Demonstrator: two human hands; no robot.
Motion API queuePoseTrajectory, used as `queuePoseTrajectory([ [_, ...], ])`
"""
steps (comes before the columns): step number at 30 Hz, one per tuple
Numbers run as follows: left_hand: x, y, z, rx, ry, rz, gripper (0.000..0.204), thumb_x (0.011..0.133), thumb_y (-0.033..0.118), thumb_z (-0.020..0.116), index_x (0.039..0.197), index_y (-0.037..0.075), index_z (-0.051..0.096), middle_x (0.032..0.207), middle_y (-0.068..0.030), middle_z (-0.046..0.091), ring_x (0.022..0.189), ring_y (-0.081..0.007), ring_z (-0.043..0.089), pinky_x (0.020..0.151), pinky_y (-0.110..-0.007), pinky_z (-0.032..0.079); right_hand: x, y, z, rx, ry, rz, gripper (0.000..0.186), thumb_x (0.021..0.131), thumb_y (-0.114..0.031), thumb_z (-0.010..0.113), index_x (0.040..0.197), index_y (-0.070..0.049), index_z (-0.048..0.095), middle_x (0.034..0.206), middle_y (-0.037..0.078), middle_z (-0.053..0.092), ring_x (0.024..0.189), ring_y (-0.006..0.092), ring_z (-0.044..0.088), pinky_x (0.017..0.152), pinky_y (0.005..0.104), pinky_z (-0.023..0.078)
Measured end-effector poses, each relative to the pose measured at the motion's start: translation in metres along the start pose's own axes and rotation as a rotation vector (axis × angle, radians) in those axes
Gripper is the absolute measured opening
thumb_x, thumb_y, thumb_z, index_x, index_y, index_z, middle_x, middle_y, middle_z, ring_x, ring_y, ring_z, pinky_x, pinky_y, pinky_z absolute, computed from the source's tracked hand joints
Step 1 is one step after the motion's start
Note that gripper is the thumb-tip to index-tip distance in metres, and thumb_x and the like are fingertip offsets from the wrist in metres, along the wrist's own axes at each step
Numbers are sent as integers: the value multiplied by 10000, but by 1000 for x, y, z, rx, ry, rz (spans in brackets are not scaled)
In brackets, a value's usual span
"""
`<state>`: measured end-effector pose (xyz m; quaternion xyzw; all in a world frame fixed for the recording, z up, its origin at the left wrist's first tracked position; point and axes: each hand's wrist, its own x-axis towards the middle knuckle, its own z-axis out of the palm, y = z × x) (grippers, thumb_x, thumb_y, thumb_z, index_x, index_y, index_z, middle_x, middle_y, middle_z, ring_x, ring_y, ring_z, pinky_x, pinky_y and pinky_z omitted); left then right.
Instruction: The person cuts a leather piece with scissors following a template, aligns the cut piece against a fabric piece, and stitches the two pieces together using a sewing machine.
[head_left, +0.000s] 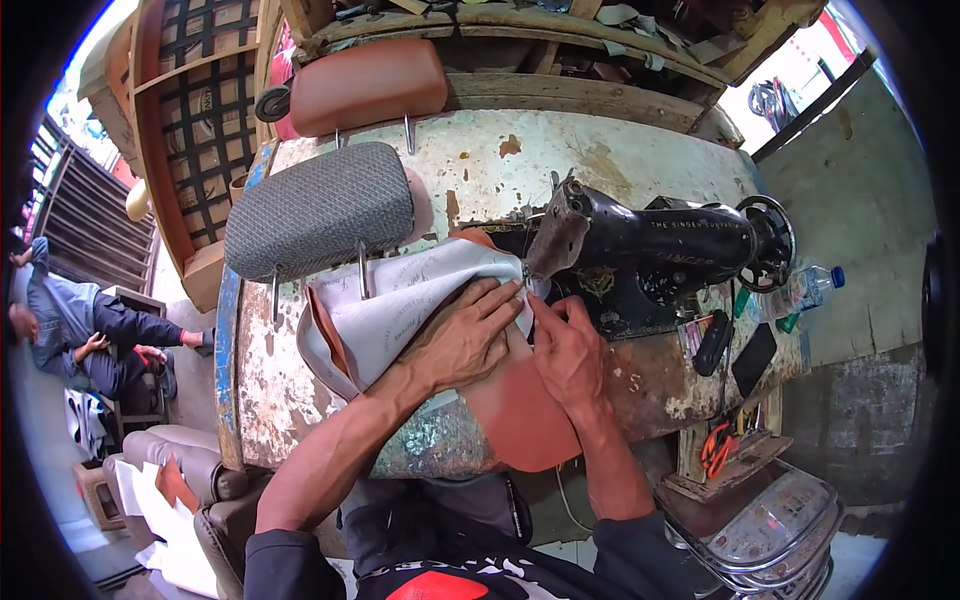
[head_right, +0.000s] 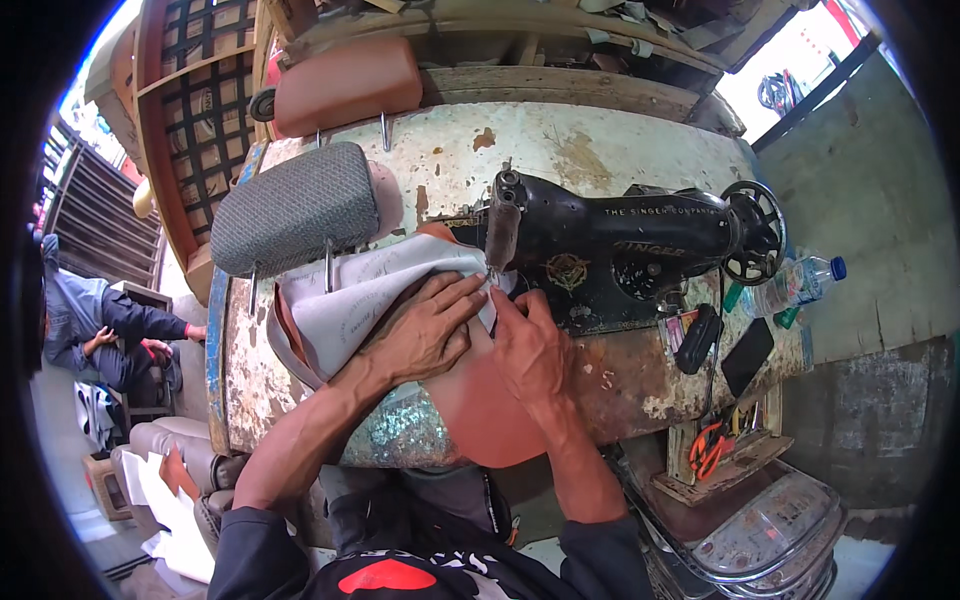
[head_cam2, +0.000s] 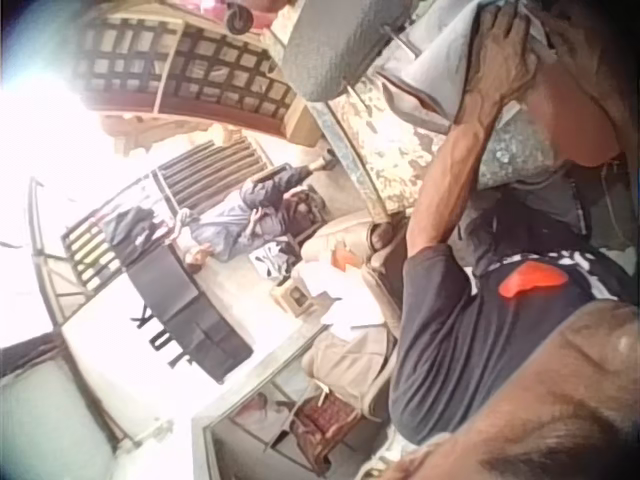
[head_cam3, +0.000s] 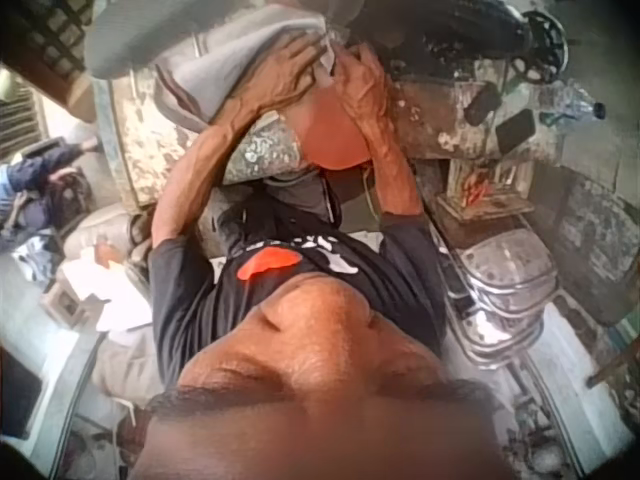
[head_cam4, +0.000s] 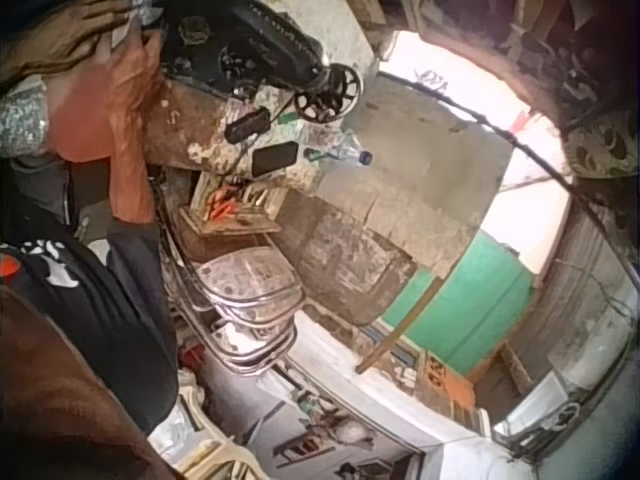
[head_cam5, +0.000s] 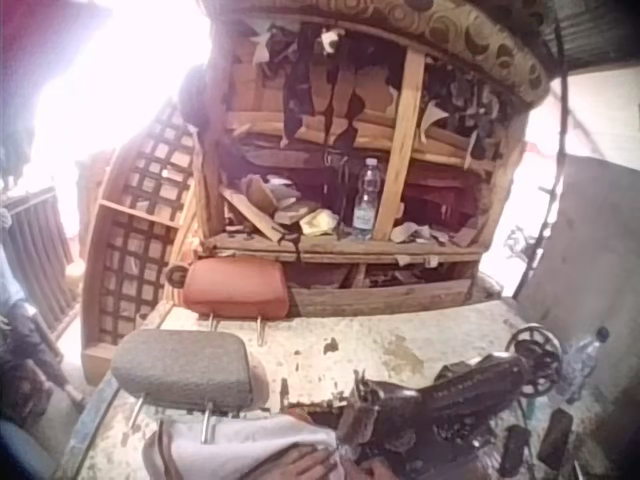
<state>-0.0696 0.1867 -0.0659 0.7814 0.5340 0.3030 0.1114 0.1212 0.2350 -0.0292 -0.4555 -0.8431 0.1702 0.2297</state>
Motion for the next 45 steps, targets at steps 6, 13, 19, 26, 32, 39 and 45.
queuePoseTrajectory([
  [6,3,-6,-5,-3,-28,8,570,809,73,605,1372,-11,567,1499,-202,503,1384,-420,449,1186,-503,394,49,32,-7,362,-92,278,263,929,-153,691,1184,-133,751,973,110,720,797,337,700,693,431,566],
  [13,6,-9,-10,-38,-86,66,560,829,94,612,1377,-12,572,1484,-222,510,1417,-419,427,1209,-508,367,138,88,23,144,-99,-186,332,1016,-185,589,1305,-31,640,1199,99,713,1018,223,695,910,355,563],
  [19,7,-2,-20,-63,-120,22,577,839,105,609,1406,12,557,1481,-204,499,1399,-395,448,1199,-496,381,125,117,90,1042,60,13,371,1013,-197,632,1347,-35,628,1223,77,718,1151,192,679,953,311,545],
  [26,4,-5,-19,42,-95,49,588,803,83,620,1384,5,578,1381,-189,554,1336,-399,490,1147,-496,425,63,45,12,430,-49,56,268,887,-264,743,1112,-118,758,1135,127,740,1025,350,721,854,455,568],
  [32,9,-2,-15,24,-75,80,590,800,94,621,1380,-2,577,1365,-187,562,1318,-397,499,1148,-497,419,52,32,6,167,-14,-67,167,889,-236,753,954,-83,769,997,129,731,867,353,714,747,454,565],
  [39,4,-10,-10,-4,-44,78,576,804,95,614,1370,-6,572,1359,-192,571,1310,-396,502,1159,-488,407,20,7,-2,148,26,-16,144,876,-196,727,827,-65,691,828,133,636,729,364,670,660,473,534],
  [45,8,-1,-18,-28,-26,48,571,815,92,630,1380,29,577,1331,-173,597,1281,-385,530,1099,-491,446,-2,4,8,178,27,-34,118,872,-162,728,853,-52,688,830,135,616,743,326,671,646,440,524],
])
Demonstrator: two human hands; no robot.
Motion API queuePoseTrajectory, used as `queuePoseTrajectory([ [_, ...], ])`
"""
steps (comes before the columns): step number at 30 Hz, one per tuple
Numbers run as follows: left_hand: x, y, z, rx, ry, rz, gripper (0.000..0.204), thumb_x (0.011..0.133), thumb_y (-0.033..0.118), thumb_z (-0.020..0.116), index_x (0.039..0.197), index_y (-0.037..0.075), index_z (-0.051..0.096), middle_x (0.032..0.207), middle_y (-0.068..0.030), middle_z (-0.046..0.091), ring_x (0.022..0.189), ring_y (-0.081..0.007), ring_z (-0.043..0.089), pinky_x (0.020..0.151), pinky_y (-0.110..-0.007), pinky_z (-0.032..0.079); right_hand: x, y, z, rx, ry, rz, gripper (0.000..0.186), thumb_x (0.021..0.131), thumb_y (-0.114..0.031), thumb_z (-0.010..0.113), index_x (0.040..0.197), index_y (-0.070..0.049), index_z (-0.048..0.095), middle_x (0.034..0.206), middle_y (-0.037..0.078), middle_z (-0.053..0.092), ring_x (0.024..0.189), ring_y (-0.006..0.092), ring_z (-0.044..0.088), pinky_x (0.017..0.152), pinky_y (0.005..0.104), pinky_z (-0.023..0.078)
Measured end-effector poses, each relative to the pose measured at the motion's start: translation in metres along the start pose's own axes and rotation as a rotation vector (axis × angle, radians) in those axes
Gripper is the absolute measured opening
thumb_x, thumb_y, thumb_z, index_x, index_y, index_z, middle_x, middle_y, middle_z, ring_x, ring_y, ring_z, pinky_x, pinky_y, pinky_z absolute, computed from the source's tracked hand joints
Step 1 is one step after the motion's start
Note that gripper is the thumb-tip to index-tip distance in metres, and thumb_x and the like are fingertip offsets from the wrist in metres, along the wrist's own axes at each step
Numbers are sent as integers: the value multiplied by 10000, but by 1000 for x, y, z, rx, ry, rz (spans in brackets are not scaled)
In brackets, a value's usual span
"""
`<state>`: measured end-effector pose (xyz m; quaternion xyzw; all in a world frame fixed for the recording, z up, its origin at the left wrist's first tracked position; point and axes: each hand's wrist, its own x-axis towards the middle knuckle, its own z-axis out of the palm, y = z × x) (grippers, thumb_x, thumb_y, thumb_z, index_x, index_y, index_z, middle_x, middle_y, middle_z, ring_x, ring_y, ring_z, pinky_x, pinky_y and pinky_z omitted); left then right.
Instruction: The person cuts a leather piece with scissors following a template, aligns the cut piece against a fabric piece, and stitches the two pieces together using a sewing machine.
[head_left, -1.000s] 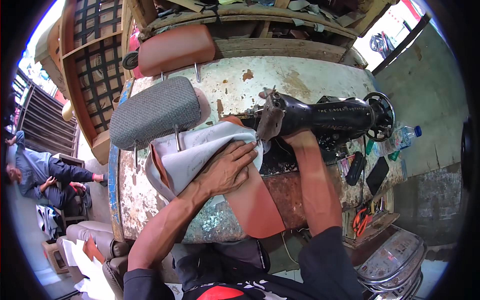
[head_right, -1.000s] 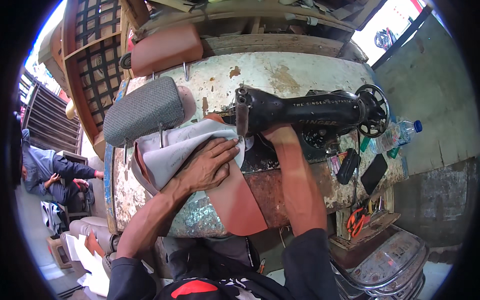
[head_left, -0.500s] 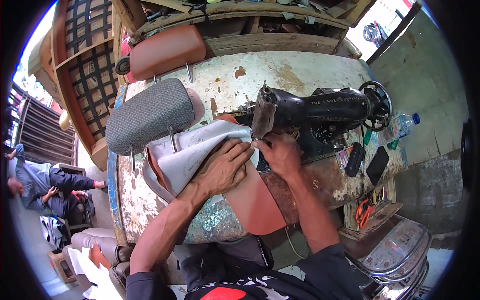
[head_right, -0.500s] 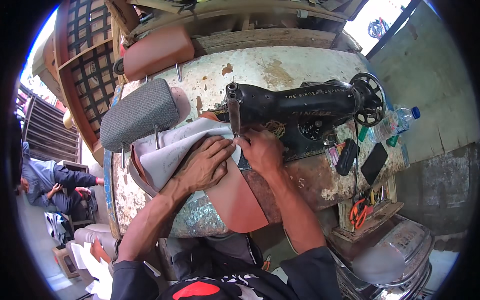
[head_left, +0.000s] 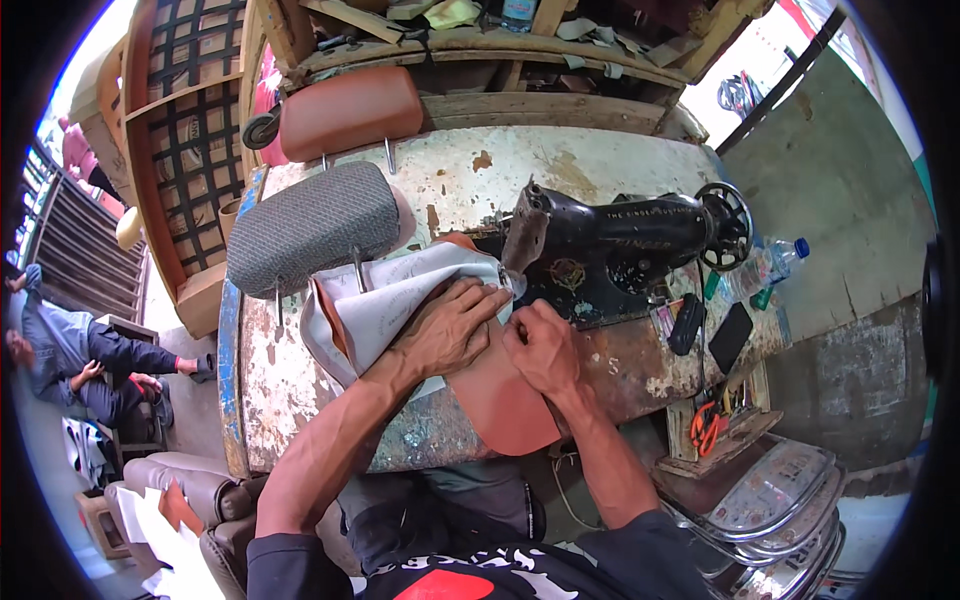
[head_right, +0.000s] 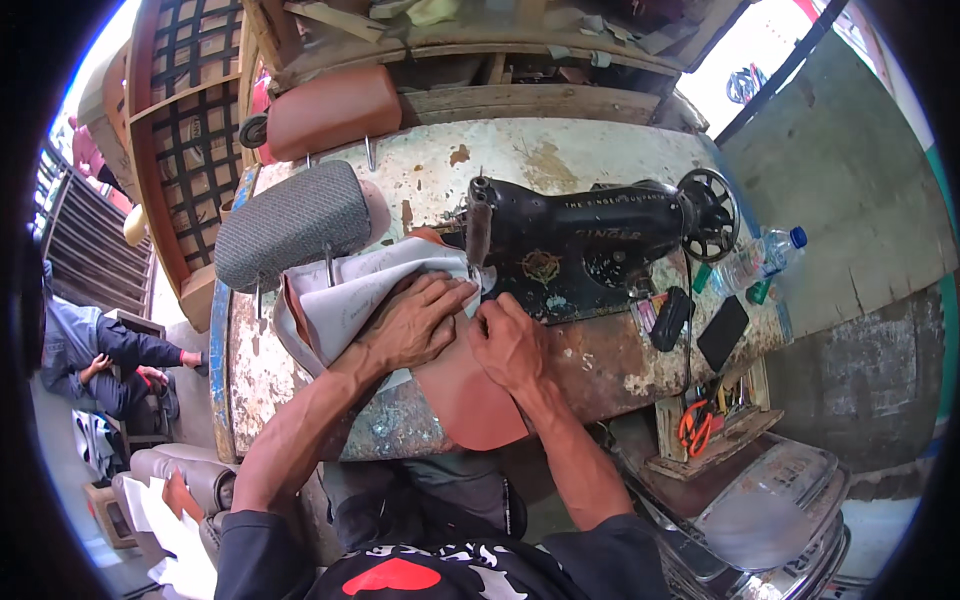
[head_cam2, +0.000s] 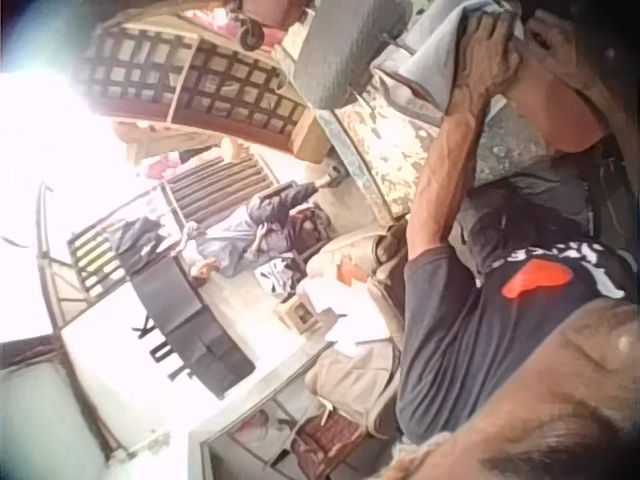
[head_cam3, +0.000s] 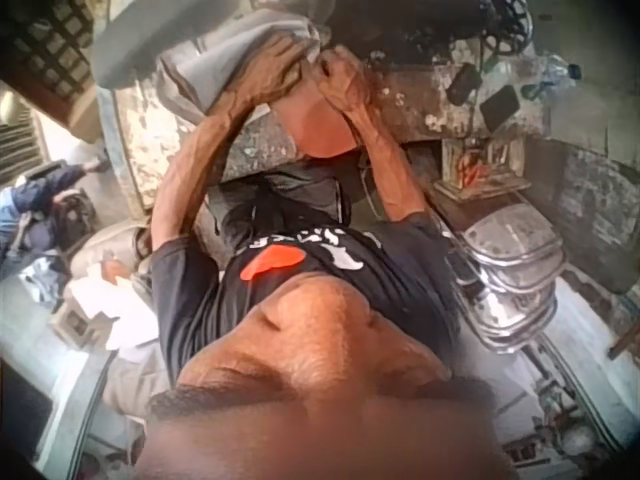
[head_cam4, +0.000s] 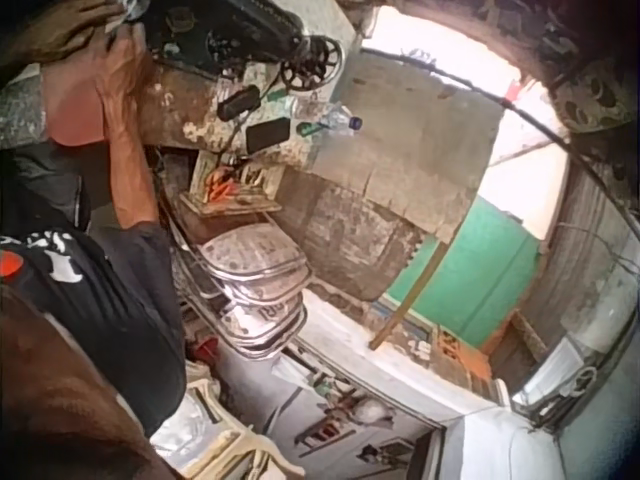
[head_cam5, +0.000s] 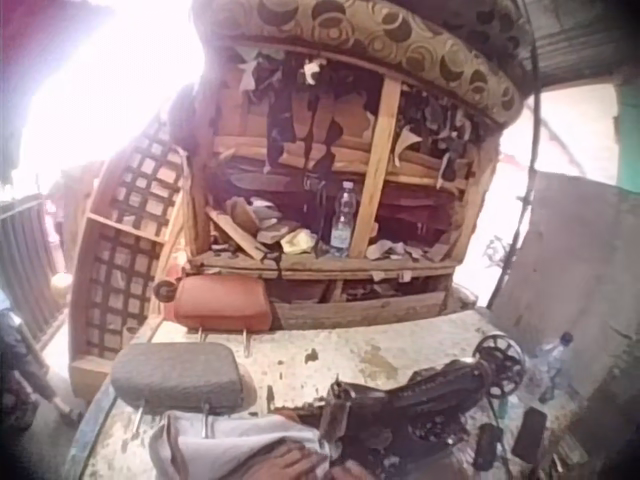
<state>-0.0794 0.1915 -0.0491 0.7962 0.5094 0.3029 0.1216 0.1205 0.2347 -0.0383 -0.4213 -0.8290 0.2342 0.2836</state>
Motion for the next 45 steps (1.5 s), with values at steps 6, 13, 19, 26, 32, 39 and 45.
queuePoseTrajectory([
  [6,1,-2,8,47,11,52,567,822,97,639,1386,46,608,1357,-178,601,1289,-384,530,1111,-498,444,-3,-6,-34,-51,-206,-120,76,872,-111,722,858,-39,700,829,127,626,751,300,658,688,415,536],
  [13,-4,0,0,63,-28,-3,564,829,75,635,1393,59,619,1364,-177,609,1310,-399,525,1120,-497,444,104,24,-216,-415,778,195,321,998,-334,663,1007,-26,755,921,193,707,920,399,679,816,471,512],
  [19,-1,-2,8,77,-31,-4,567,836,82,637,1403,83,621,1370,-163,612,1320,-391,524,1120,-502,441,183,128,-270,-792,145,580,488,1066,-421,441,1232,-47,707,1250,302,670,1202,496,613,1050,537,471],
  [26,-4,-2,6,108,-59,-61,570,851,109,631,1421,100,608,1404,-149,597,1345,-375,508,1134,-521,412,122,108,-275,-614,250,533,589,1075,-446,430,1198,63,702,1189,341,675,1188,502,619,1038,521,458],
  [32,0,1,7,135,-49,-31,577,839,102,633,1416,108,609,1415,-141,587,1340,-364,512,1132,-535,389,123,112,-278,-435,355,582,594,1070,-458,441,1180,61,710,1135,350,690,1149,505,639,991,496,472],
  [39,0,4,6,156,-44,-35,589,839,101,638,1427,117,601,1415,-137,588,1338,-368,514,1131,-548,388,121,124,-270,-210,466,503,551,1064,-439,501,1261,37,695,1156,290,725,1126,418,692,995,430,487],
  [45,-3,5,4,94,-36,-75,585,843,102,631,1428,115,603,1399,-152,590,1341,-373,508,1156,-514,388,62,147,-265,29,534,543,468,1078,-358,511,1307,12,687,1191,225,736,1016,296,720,949,388,514],
])
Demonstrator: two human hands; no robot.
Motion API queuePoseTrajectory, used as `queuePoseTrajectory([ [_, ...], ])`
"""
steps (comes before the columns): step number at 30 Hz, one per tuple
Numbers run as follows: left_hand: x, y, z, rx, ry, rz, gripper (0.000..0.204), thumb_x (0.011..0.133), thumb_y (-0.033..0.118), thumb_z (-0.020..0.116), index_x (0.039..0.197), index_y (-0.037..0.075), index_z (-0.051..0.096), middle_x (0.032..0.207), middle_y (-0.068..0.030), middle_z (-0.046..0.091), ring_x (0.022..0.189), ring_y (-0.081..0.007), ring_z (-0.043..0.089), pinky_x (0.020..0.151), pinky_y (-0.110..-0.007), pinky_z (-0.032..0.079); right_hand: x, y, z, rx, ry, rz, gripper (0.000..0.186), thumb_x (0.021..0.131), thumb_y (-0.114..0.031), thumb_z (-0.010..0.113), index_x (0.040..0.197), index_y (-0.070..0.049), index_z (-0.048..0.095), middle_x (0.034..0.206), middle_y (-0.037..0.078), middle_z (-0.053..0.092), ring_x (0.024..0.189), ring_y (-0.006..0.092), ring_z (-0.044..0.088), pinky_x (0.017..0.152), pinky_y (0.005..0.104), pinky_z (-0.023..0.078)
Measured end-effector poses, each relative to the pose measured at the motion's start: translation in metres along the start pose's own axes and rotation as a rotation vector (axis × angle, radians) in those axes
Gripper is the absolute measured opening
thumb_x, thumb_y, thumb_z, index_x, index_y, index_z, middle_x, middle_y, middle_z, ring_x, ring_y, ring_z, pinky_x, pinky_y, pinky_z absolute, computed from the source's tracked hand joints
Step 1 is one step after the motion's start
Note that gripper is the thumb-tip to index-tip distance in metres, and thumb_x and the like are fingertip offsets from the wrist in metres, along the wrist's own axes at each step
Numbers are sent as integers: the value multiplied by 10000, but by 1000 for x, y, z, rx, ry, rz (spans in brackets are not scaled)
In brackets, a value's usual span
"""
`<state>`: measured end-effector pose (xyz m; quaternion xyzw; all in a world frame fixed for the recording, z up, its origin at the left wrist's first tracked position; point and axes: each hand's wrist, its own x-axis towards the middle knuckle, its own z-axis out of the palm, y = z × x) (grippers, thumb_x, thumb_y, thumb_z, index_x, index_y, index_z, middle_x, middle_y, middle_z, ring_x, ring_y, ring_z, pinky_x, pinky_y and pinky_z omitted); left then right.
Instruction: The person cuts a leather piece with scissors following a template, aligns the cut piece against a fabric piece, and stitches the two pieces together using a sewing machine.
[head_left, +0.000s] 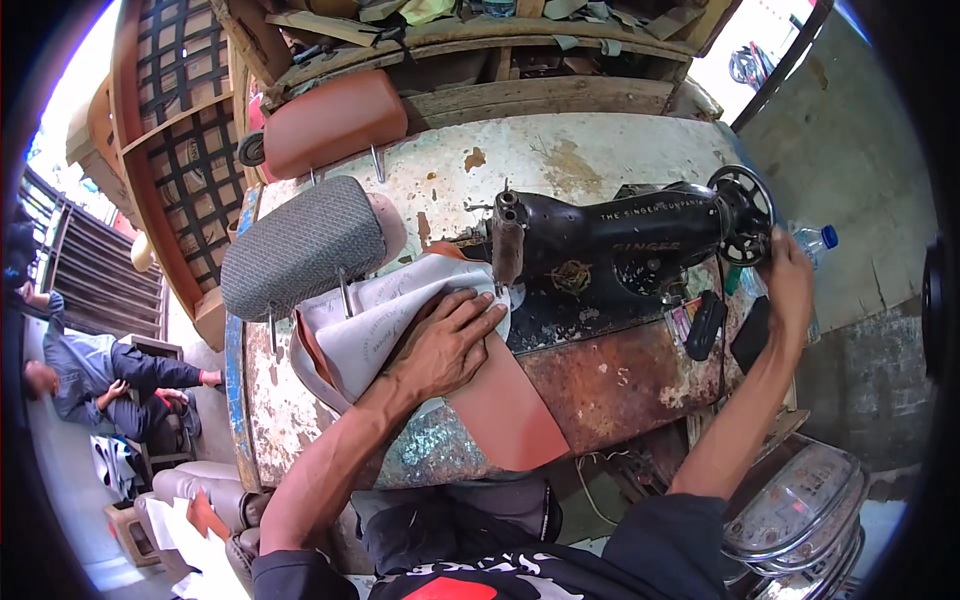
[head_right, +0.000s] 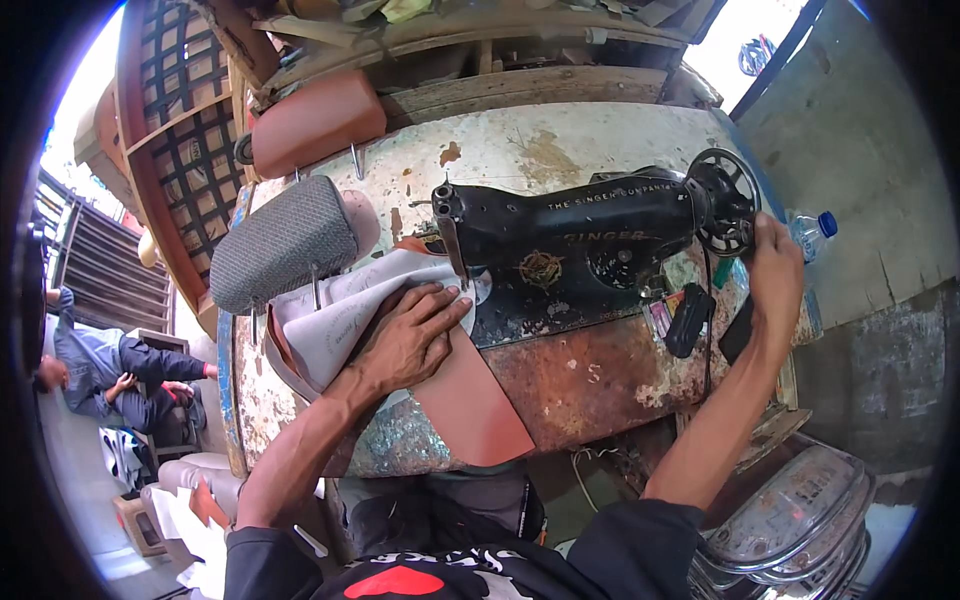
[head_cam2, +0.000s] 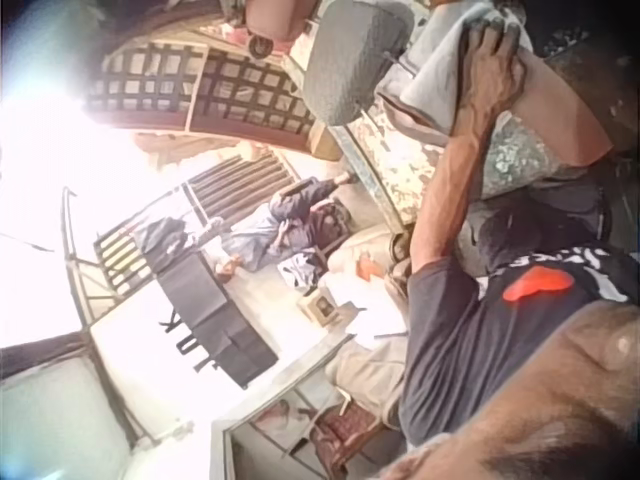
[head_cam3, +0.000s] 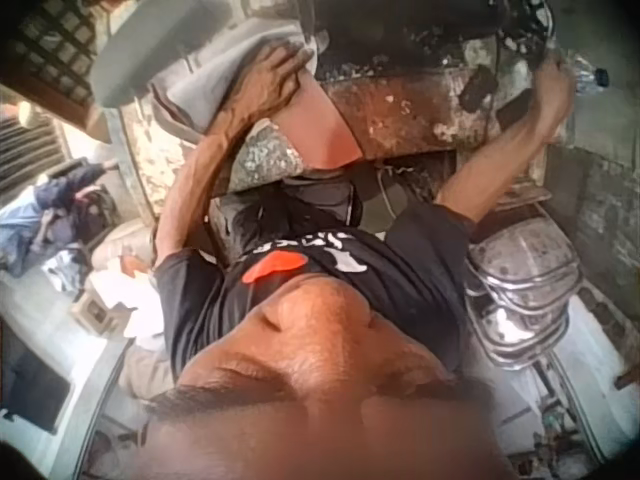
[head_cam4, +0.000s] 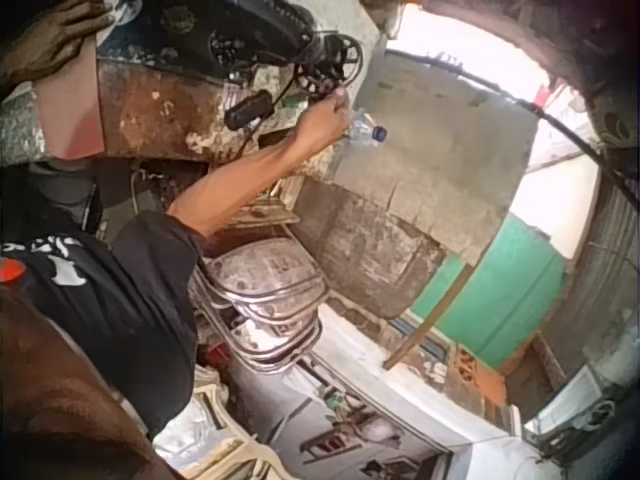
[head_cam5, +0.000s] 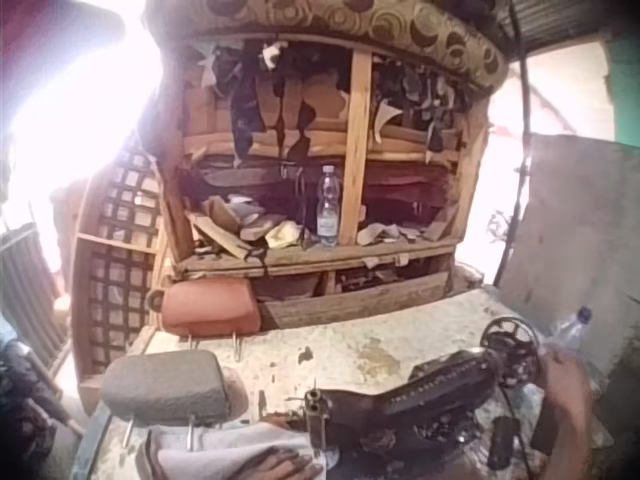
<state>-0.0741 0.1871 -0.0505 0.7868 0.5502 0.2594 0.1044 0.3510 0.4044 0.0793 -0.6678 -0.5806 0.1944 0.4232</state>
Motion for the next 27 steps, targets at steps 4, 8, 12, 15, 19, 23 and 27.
queuePoseTrajectory([
  [4,1,-3,2,40,-18,11,584,846,118,624,1430,118,600,1395,-148,593,1342,-367,507,1148,-524,387,-79,-40,22,-159,404,-221,438,1092,-369,513,1174,4,727,999,75,727,802,158,628,818,333,524],
  [8,2,0,5,45,-14,17,595,839,117,624,1434,123,596,1393,-144,594,1343,-358,505,1138,-530,388,-177,-65,96,313,-438,-190,255,1041,-252,621,1067,-31,746,890,125,751,708,161,704,643,322,548],
  [12,4,-1,-1,58,-19,20,601,845,121,626,1445,129,590,1399,-144,590,1347,-359,501,1141,-529,384,-172,-73,153,217,-600,-160,258,1028,-250,635,1011,-13,737,747,142,704,577,179,672,573,331,526],
  [15,4,1,6,24,1,14,585,849,125,631,1433,133,595,1407,-142,583,1348,-363,499,1139,-530,379,-177,-75,159,295,-522,-185,255,1028,-237,636,999,-2,734,731,141,697,558,168,663,560,323,517],
  [19,5,0,7,96,9,-14,580,854,131,632,1432,135,593,1413,-138,580,1354,-361,495,1131,-541,375,-192,-71,155,419,-482,-125,254,1046,-209,623,985,15,726,765,87,724,581,107,648,558,290,505],
  [23,7,6,9,152,13,-50,578,864,147,638,1439,152,590,1424,-134,574,1365,-352,492,1118,-562,370,-202,-48,156,457,-433,-52,265,1058,-207,614,988,24,725,802,45,735,610,78,637,562,265,496],
  [27,7,8,10,160,34,-80,574,876,152,640,1447,179,591,1438,-129,565,1372,-347,491,1104,-575,379,-209,-39,158,515,-428,8,254,1064,-208,606,1026,9,734,886,38,751,624,62,612,574,247,479],
])
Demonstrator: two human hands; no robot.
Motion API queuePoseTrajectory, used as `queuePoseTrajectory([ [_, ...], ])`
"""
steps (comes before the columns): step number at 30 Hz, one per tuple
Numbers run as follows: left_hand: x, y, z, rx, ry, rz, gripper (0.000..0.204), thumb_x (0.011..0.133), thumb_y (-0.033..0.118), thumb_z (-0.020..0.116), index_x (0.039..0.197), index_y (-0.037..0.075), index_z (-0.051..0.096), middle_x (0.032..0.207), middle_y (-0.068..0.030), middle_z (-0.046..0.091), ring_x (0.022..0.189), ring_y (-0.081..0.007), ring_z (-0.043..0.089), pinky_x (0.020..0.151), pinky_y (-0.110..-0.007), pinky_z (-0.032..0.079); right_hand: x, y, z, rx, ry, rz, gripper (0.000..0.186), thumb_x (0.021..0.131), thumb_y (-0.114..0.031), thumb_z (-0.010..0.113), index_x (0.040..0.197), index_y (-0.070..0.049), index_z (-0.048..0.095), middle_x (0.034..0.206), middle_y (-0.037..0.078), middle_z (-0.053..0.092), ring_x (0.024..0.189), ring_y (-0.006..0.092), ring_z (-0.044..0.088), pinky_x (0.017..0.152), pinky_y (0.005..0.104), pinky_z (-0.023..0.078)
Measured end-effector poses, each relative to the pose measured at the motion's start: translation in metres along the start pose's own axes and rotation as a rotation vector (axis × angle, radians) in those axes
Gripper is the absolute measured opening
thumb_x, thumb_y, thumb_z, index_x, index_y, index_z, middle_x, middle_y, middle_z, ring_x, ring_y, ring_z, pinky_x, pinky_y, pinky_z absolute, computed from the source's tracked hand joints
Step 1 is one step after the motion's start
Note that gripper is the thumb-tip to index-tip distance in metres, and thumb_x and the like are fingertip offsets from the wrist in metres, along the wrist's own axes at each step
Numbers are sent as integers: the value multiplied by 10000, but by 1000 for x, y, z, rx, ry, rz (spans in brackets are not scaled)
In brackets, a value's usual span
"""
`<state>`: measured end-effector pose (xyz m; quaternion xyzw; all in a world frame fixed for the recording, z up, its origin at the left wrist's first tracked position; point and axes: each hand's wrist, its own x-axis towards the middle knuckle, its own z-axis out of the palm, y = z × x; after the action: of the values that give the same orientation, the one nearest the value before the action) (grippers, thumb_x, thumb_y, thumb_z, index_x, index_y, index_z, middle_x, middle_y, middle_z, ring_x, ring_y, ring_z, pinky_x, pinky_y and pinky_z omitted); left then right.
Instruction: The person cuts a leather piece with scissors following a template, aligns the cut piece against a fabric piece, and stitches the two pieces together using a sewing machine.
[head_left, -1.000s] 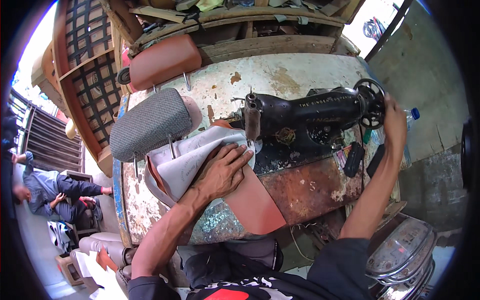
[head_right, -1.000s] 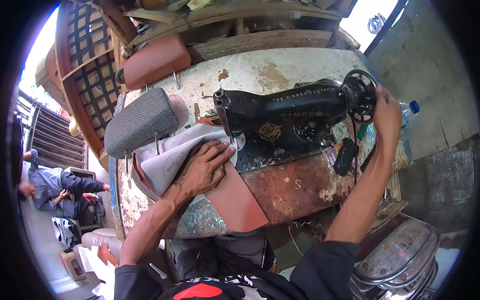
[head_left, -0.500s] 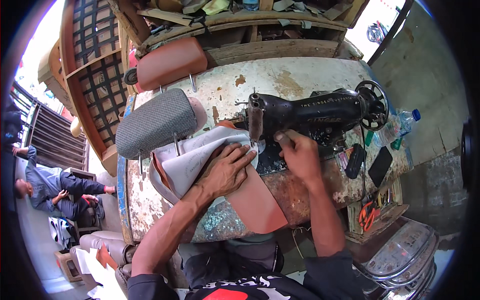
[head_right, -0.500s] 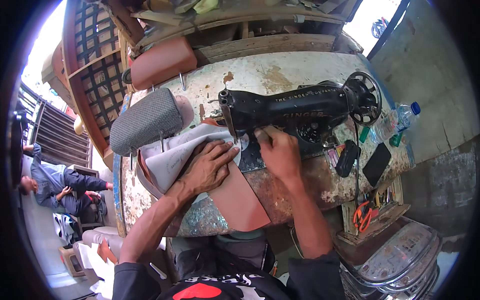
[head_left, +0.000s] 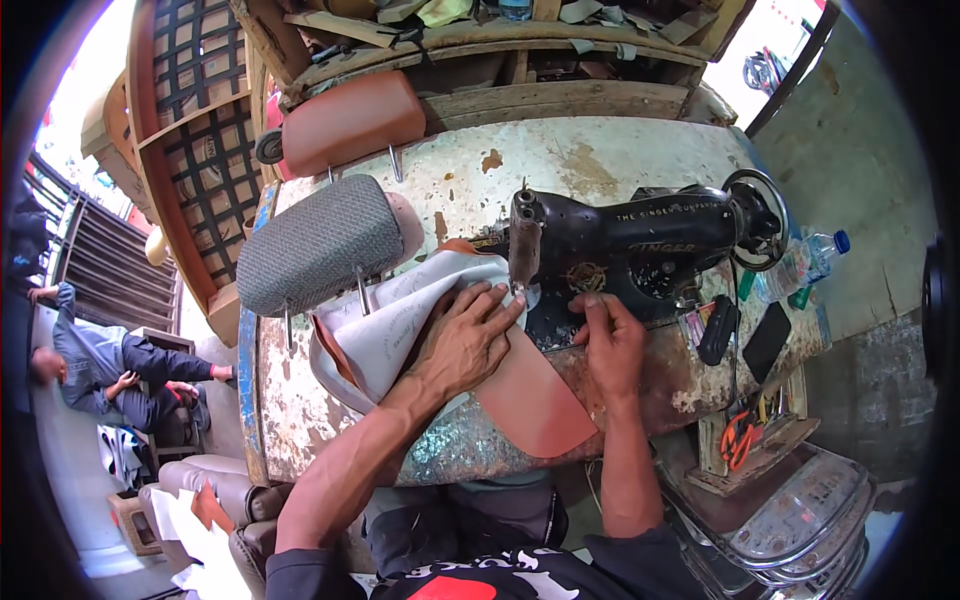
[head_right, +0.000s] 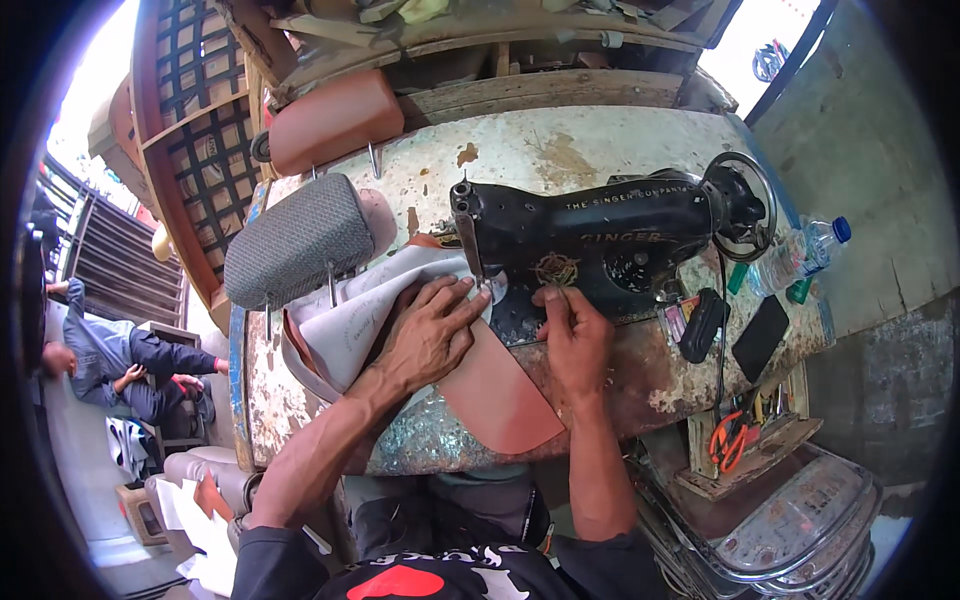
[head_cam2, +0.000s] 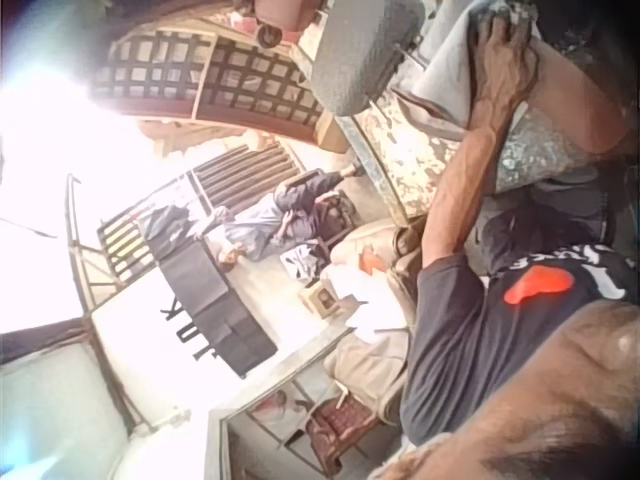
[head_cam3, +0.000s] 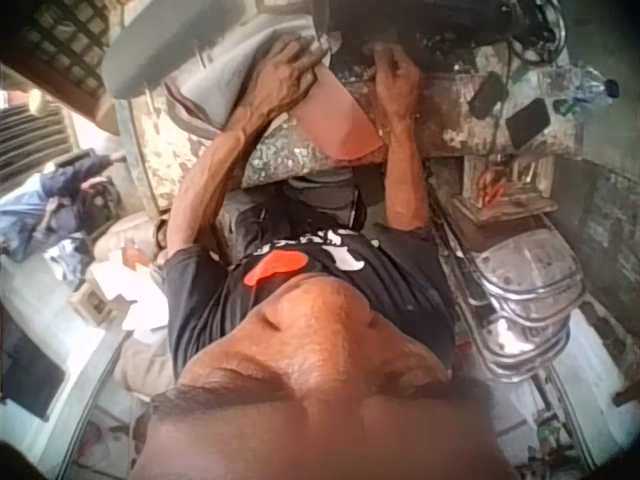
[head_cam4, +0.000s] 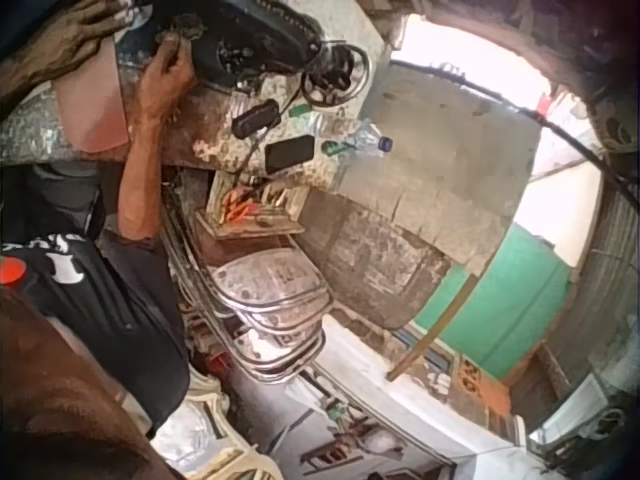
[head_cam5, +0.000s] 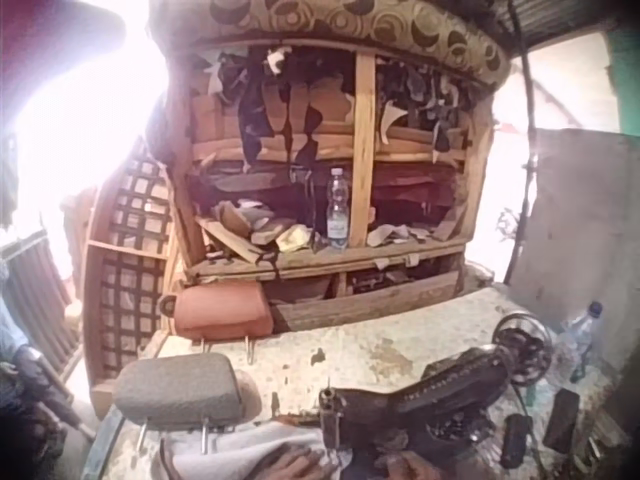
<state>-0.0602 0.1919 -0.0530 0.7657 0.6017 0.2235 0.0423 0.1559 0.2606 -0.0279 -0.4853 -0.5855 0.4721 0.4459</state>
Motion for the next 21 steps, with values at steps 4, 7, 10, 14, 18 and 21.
queuePoseTrajectory([
  [4,1,5,0,35,-21,-40,576,881,150,641,1454,186,591,1450,-128,561,1374,-348,490,1099,-580,383,-3,-1,6,-116,-55,-2,224,1034,-202,646,1022,5,732,847,86,749,632,147,667,610,315,525],
  [7,4,7,1,20,-24,-46,578,881,154,648,1456,190,592,1454,-130,561,1375,-351,490,1101,-583,382,1,7,6,-255,-95,-163,198,1011,-185,658,1031,-5,737,862,141,744,696,266,712,656,377,543],
  [10,1,4,2,15,-14,-56,583,880,151,649,1459,198,592,1455,-132,562,1378,-353,489,1102,-586,382,17,-1,14,-212,-153,-162,204,995,-186,671,1004,8,734,874,182,737,779,348,724,690,419,546],
  [14,3,5,1,15,-18,-51,598,876,146,645,1468,204,585,1458,-133,560,1384,-356,485,1099,-595,384,67,-18,15,-469,-185,-109,180,979,-172,675,963,-5,742,895,197,732,794,358,723,689,433,541],
  [18,1,4,0,12,-27,-57,612,873,144,642,1478,203,574,1460,-134,558,1381,-365,484,1086,-610,392,105,-10,31,-393,-500,173,299,1048,-270,580,1223,-58,699,1115,97,750,846,186,734,677,360,573],
  [21,4,7,4,2,-26,-41,608,874,141,641,1475,200,575,1465,-141,553,1378,-373,482,1075,-622,400,130,59,59,979,-372,320,651,1071,-577,451,1520,-109,500,1391,103,636,1102,236,690,906,413,578],
])
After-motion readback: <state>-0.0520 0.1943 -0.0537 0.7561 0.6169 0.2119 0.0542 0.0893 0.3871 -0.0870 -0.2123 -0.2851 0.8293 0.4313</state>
